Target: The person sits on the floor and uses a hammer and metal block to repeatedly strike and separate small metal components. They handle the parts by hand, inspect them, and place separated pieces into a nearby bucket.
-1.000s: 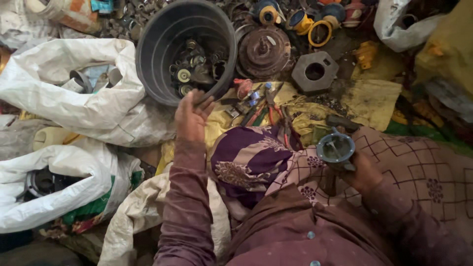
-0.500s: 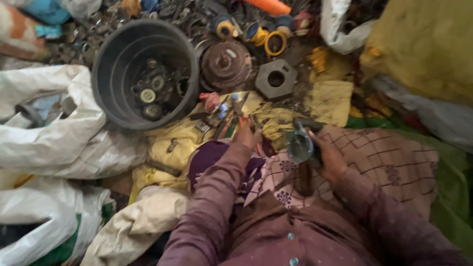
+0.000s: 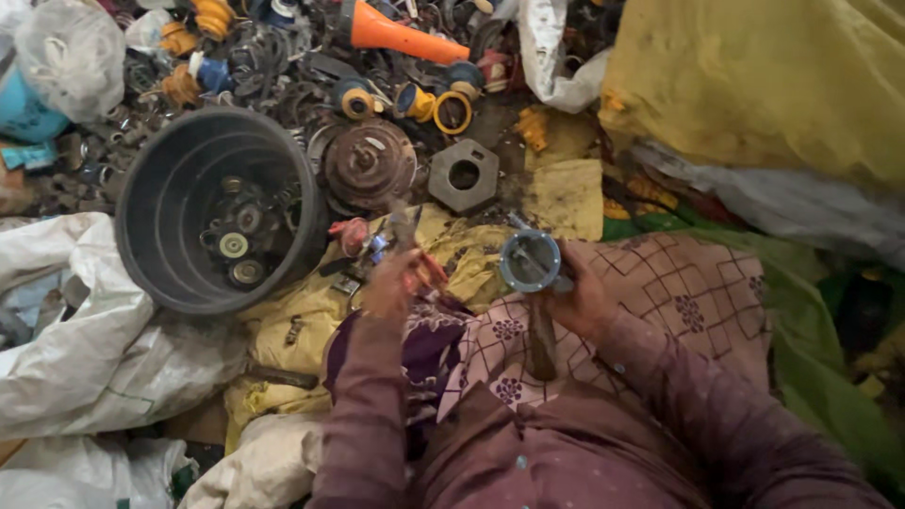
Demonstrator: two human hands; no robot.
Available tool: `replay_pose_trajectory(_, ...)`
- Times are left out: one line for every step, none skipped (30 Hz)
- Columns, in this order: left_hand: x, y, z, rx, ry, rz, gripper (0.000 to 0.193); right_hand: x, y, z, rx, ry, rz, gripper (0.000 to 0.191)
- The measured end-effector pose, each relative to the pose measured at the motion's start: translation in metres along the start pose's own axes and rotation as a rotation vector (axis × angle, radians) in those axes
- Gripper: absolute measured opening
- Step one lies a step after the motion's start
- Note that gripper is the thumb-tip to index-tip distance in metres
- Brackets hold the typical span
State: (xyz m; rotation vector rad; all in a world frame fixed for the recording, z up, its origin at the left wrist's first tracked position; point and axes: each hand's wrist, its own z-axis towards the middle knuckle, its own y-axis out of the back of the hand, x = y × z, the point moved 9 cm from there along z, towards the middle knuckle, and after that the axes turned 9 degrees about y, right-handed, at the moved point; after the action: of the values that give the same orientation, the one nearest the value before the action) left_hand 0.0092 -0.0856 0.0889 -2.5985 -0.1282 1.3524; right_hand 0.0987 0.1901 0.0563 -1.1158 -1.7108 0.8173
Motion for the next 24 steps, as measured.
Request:
replay_pose_trajectory(-0.014,-0.003,-0.017,0.032,-0.022,-0.077,0.032,0.000,-0.004,-0.001,0.036,-0.013,0.006,0.043)
replay_pose_trajectory(-0.029,-0.006,-0.035,0.067,-0.055,-0.153,0.031,0.000,-0.009,-0.003,0.074,-0.024,0.011,0.045)
replay_pose_trajectory(-0.042,-0.014,-0.050,0.130,-0.093,-0.241,0.034,0.000,-0.013,-0.005,0.110,-0.039,0.017,0.047)
replay_pose_trajectory(-0.052,-0.020,-0.066,0.191,-0.129,-0.328,0.037,0.001,-0.016,-0.007,0.126,-0.046,0.035,0.048)
replay_pose_trajectory(-0.060,-0.025,-0.081,0.254,-0.165,-0.415,0.041,0.002,-0.018,-0.009,0.142,-0.052,0.054,0.050)
replay_pose_trajectory(-0.065,-0.030,-0.096,0.298,-0.195,-0.418,0.044,0.002,-0.021,-0.011,0.158,-0.059,0.072,0.051)
replay_pose_trajectory(-0.066,-0.035,-0.109,0.344,-0.224,-0.421,0.047,0.002,-0.023,-0.012,0.164,-0.068,0.076,0.052)
replay_pose_trajectory(-0.067,-0.040,-0.121,0.391,-0.253,-0.424,0.050,0.002,-0.024,-0.013,0.169,-0.077,0.080,0.053)
replay_pose_trajectory(-0.062,-0.042,-0.127,0.383,-0.236,-0.431,0.052,0.001,-0.026,-0.014,0.174,-0.086,0.082,0.054)
replay_pose_trajectory(-0.057,-0.042,-0.133,0.375,-0.220,-0.439,0.053,0.002,-0.026,-0.015,0.166,-0.079,0.088,0.053)
replay_pose_trajectory(-0.052,-0.042,-0.137,0.367,-0.205,-0.448,0.054,0.002,-0.026,-0.015,0.160,-0.072,0.094,0.052)
replay_pose_trajectory(-0.046,-0.045,-0.141,0.388,-0.165,-0.428,0.058,0.002,-0.026,-0.016,0.156,-0.066,0.099,0.052)
replay_pose_trajectory(-0.041,-0.047,-0.145,0.407,-0.126,-0.409,0.061,0.003,-0.025,-0.015,0.137,-0.050,0.066,0.052)
replay_pose_trajectory(-0.035,-0.050,-0.149,0.424,-0.087,-0.390,0.064,0.003,-0.023,-0.015,0.119,-0.035,0.033,0.052)
replay_pose_trajectory(-0.032,-0.054,-0.154,0.470,-0.066,-0.411,0.063,0.004,-0.022,-0.015,0.102,-0.020,0.000,0.052)
replay_pose_trajectory(-0.030,-0.058,-0.159,0.517,-0.045,-0.431,0.063,0.002,-0.032,-0.016,0.201,-0.033,0.036,0.053)
replay_pose_trajectory(-0.028,-0.063,-0.165,0.563,-0.023,-0.453,0.062,0.001,-0.041,-0.019,0.298,-0.047,0.072,0.054)
replay_pose_trajectory(-0.027,-0.067,-0.171,0.606,0.003,-0.485,0.049,0.001,-0.050,-0.022,0.393,-0.062,0.108,0.055)
replay_pose_trajectory(-0.026,-0.071,-0.178,0.648,0.029,-0.517,0.037,-0.001,-0.048,-0.021,0.362,-0.073,0.096,0.056)
replay_pose_trajectory(-0.027,-0.075,-0.184,0.690,0.054,-0.550,0.027,-0.002,-0.045,-0.021,0.332,-0.084,0.083,0.056)
replay_pose_trajectory(-0.029,-0.079,-0.189,0.717,0.049,-0.535,0.033,-0.003,-0.043,-0.019,0.302,-0.093,0.072,0.057)
replay_pose_trajectory(-0.031,-0.083,-0.195,0.745,0.045,-0.519,0.038,-0.004,-0.035,-0.017,0.216,-0.097,0.047,0.056)
replay_pose_trajectory(-0.032,-0.088,-0.200,0.772,0.040,-0.504,0.045,-0.004,-0.028,-0.015,0.131,-0.100,0.022,0.056)
replay_pose_trajectory(-0.030,-0.091,-0.202,0.751,0.064,-0.467,0.048,-0.005,-0.020,-0.014,0.047,-0.103,-0.004,0.056)
